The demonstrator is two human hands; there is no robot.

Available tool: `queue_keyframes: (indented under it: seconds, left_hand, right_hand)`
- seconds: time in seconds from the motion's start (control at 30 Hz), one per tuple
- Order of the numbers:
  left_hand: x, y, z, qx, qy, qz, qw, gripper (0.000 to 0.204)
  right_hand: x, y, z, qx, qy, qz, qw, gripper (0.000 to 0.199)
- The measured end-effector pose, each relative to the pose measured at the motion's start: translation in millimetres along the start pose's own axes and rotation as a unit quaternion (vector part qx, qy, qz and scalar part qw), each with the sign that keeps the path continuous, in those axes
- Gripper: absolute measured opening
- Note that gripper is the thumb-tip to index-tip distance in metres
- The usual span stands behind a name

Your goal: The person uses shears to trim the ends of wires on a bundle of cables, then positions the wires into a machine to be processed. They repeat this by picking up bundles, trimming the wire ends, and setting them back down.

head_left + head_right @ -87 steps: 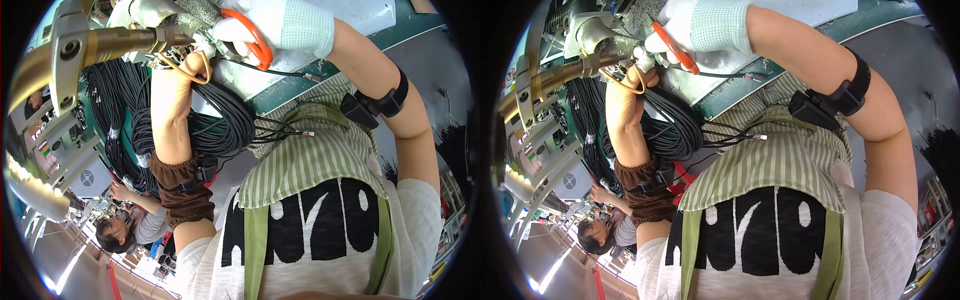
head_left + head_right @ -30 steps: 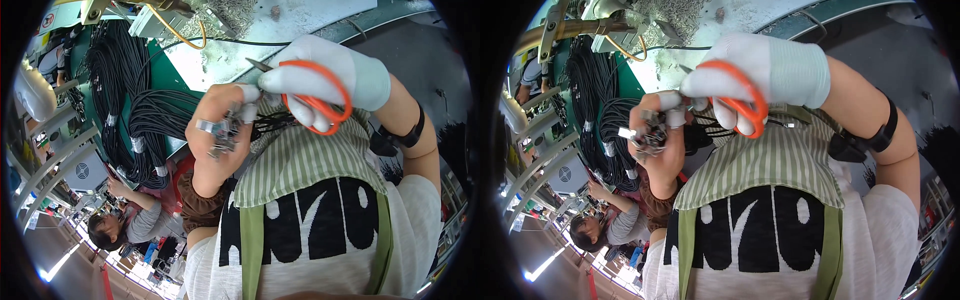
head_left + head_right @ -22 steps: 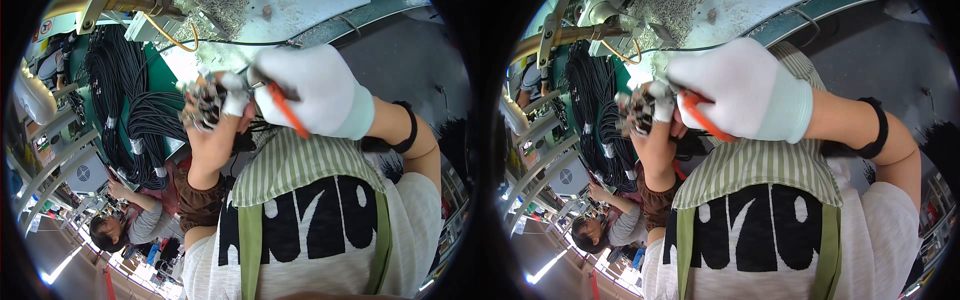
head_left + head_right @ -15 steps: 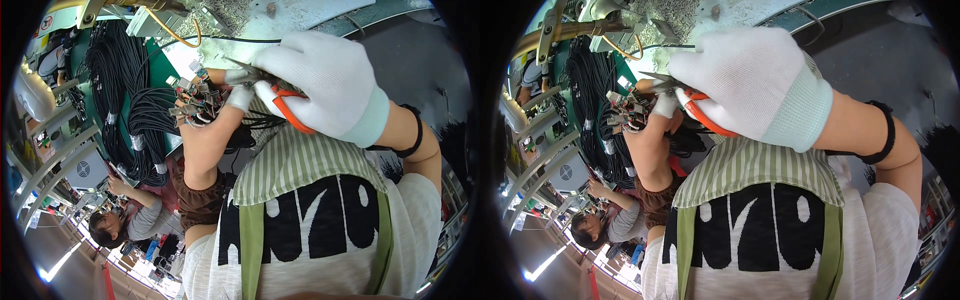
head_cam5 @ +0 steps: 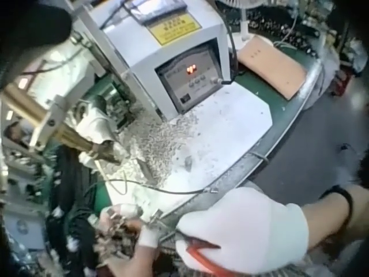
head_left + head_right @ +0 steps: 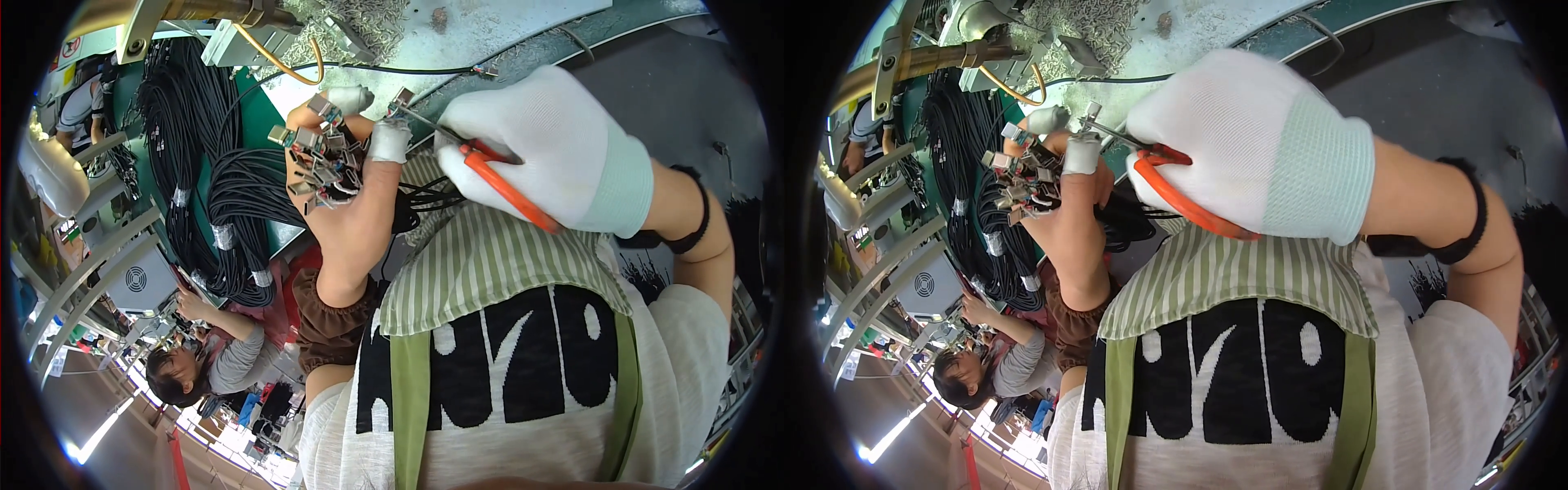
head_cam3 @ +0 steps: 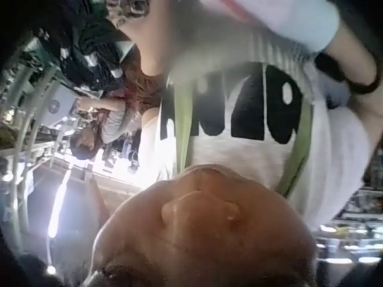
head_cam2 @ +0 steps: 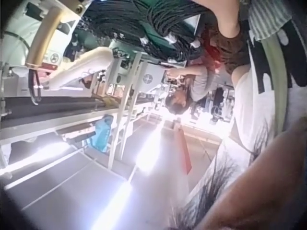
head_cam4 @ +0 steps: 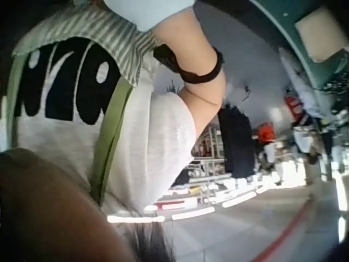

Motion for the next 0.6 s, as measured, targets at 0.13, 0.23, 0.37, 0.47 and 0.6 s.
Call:
queue_keyframes:
  seconds: [0.13,0.23,0.37,0.47,0.6]
  left_hand:
    - [4,1,-6,0.065,0.043,-0.025,0.997,0.026]
    - [0,13,-8,-0.079,-0.047,-0.170,0.981,0.024]
    - [-2,7,-4,0.057,-0.059,-0.053,0.995,0.022]
    - [-3,9,-5,0.063,-0.033,0.010,0.997,0.021]
    - [1,1,-5,0.024,-0.028,0.018,0.999,0.020]
  right_hand:
    - [1,-4,-13,-0.121,-0.015,-0.088,0.989,0.013]
    - [3,-2,-25,-0.087,0.060,-0.054,0.993,0.012]
    - [6,-3,-18,-0.088,0.068,-0.052,0.992,0.011]
    - [5,-4,-20,-0.045,0.087,-0.054,0.994,0.010]
    - [4,-3,-22,0.077,0.137,-0.043,0.987,0.011]
Point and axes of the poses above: each hand's wrist, its own x-axis away from the middle knuckle, its own z-axis out of the back of the hand, y = z × x, the point moved 2 cm from there along -x, towards the middle knuckle, and after that the axes turned 10 degrees about -z, right-handed, at the moved point
